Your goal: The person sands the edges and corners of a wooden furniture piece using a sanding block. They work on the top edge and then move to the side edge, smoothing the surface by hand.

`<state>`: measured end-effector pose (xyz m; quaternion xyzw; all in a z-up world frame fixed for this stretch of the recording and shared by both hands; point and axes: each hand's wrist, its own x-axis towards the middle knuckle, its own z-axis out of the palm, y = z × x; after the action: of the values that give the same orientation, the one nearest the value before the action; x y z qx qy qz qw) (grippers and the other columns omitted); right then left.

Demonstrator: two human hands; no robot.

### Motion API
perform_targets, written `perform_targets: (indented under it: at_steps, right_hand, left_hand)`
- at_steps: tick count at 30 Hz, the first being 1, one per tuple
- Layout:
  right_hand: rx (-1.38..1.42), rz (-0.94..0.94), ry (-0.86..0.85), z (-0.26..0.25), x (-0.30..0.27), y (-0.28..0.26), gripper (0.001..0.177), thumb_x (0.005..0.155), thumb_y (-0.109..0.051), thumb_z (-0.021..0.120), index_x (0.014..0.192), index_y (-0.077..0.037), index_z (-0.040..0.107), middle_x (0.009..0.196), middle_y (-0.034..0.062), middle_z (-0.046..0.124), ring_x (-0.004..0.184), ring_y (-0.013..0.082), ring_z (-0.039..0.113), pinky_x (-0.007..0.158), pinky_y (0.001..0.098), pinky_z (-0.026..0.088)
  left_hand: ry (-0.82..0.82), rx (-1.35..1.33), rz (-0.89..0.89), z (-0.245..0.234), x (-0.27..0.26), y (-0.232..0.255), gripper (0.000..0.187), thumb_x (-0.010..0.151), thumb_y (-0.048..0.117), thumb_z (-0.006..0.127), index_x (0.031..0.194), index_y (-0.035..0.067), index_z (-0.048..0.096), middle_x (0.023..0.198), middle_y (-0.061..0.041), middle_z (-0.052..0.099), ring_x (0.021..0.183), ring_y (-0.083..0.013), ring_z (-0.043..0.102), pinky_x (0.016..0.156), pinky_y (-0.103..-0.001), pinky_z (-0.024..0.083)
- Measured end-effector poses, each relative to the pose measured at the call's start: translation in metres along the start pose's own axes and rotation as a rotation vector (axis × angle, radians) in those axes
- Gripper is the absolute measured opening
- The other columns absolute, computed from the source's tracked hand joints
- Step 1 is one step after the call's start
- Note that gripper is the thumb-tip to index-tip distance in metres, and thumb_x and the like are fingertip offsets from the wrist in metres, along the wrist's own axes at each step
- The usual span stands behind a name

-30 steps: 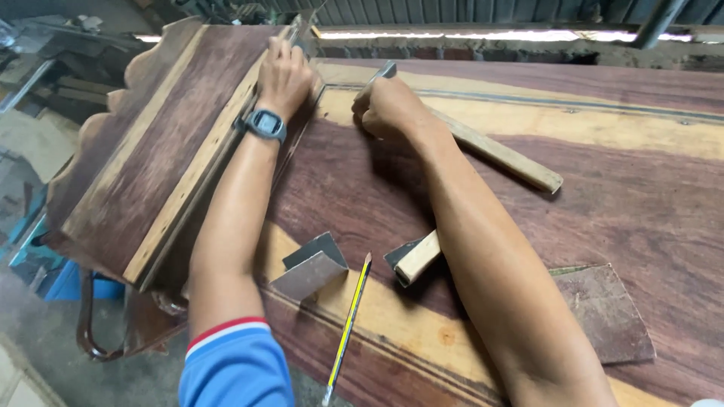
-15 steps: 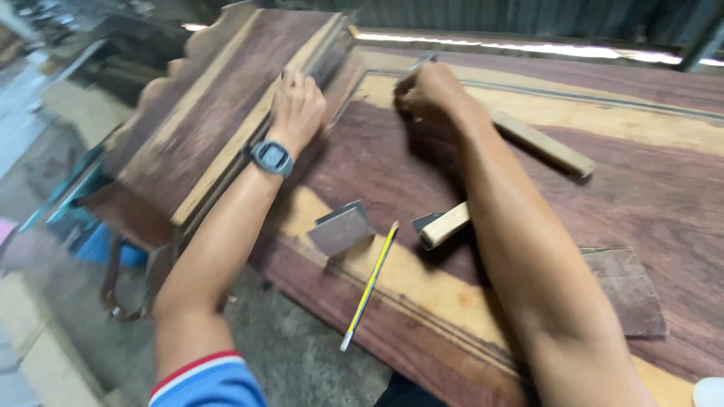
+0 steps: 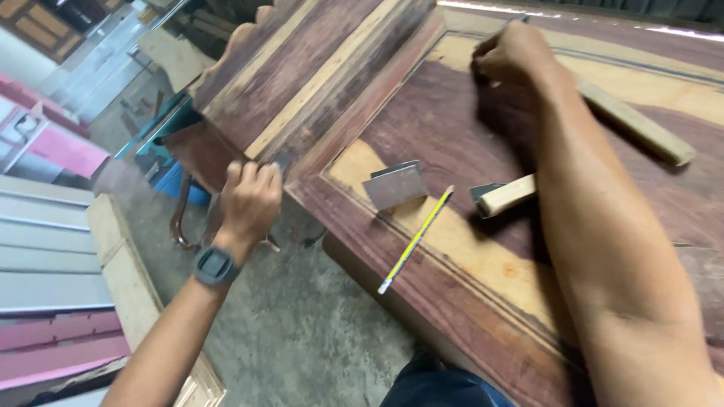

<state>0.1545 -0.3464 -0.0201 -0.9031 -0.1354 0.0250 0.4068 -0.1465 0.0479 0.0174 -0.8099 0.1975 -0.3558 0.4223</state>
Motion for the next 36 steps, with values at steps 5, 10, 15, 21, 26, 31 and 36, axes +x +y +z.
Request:
perform_targets:
  at_steps: [5, 10, 15, 21, 26, 31, 36]
  right_hand:
    - [-0.200, -0.002, -0.135, -0.021, -0.018, -0.033, 0.021, 0.089, -0.016, 0.065, 0.105, -0.013, 0.079, 0.078, 0.0107, 0.076, 0.069, 0.0207, 0.071, 0.072, 0.0368, 0.052]
    - [-0.156, -0.039, -0.239, -0.042, -0.048, -0.109, 0.041, 0.101, -0.005, 0.049, 0.140, 0.001, 0.062, 0.099, 0.0244, 0.076, 0.080, 0.0326, 0.071, 0.068, 0.0468, 0.056]
    - [-0.452, -0.459, -0.061, -0.031, -0.096, -0.209, 0.031, 0.109, -0.013, 0.041, 0.079, -0.006, 0.042, 0.069, 0.0066, 0.035, 0.056, 0.0224, 0.031, 0.047, 0.0440, 0.027]
    - [-0.048, -0.668, -0.443, 0.049, -0.189, -0.320, 0.072, 0.087, -0.040, 0.065, 0.149, -0.009, 0.049, 0.143, 0.0094, 0.063, 0.116, 0.0181, 0.070, 0.091, 0.0361, 0.057]
    - [0.197, -0.502, -0.332, 0.087, -0.197, -0.325, 0.015, 0.099, -0.013, 0.069, 0.109, -0.003, 0.065, 0.093, 0.0065, 0.074, 0.076, 0.0121, 0.067, 0.063, 0.0242, 0.056]
    - [0.177, -0.204, -0.275, 0.113, -0.220, -0.330, 0.022, 0.103, -0.024, 0.059, 0.108, -0.003, 0.064, 0.085, 0.0130, 0.080, 0.061, 0.0175, 0.070, 0.047, 0.0266, 0.051]
    - [0.099, 0.097, 0.174, 0.181, -0.199, -0.286, 0.076, 0.075, 0.015, 0.049, 0.140, -0.020, 0.066, 0.087, 0.0143, 0.076, 0.052, 0.0190, 0.067, 0.046, 0.0334, 0.059]
  left_hand:
    - [-0.147, -0.031, -0.187, -0.046, -0.067, -0.011, 0.016, 0.083, 0.003, 0.057, 0.090, 0.013, 0.066, 0.074, -0.005, 0.057, 0.070, -0.0249, 0.051, 0.081, -0.041, 0.037]
    - [-0.111, -0.139, -0.403, -0.057, -0.113, -0.031, 0.019, 0.091, 0.009, 0.070, 0.106, 0.018, 0.076, 0.076, -0.002, 0.057, 0.072, -0.0241, 0.051, 0.079, -0.039, 0.034]
    - [0.137, -1.021, -0.542, -0.052, -0.086, -0.055, 0.008, 0.090, 0.004, 0.079, 0.099, 0.006, 0.077, 0.097, -0.009, 0.078, 0.088, -0.0255, 0.073, 0.079, -0.038, 0.051]
    - [0.336, -1.575, -0.359, -0.028, -0.012, -0.077, 0.013, 0.093, 0.008, 0.079, 0.087, 0.006, 0.068, 0.078, -0.004, 0.068, 0.068, -0.0143, 0.058, 0.066, -0.030, 0.048]
    - [0.324, -1.941, -0.365, -0.014, 0.021, -0.078, 0.019, 0.094, 0.021, 0.077, 0.089, 0.006, 0.068, 0.076, -0.003, 0.070, 0.067, -0.0092, 0.061, 0.057, -0.023, 0.048]
    - [0.253, -2.191, -0.330, 0.006, 0.024, -0.084, 0.026, 0.088, 0.022, 0.083, 0.083, 0.009, 0.060, 0.067, -0.001, 0.064, 0.062, -0.0063, 0.056, 0.055, -0.020, 0.044]
    - [0.384, -1.473, -0.464, 0.092, 0.046, -0.098, 0.020, 0.089, 0.018, 0.076, 0.101, 0.013, 0.061, 0.067, 0.002, 0.072, 0.058, -0.0129, 0.067, 0.047, -0.030, 0.055]
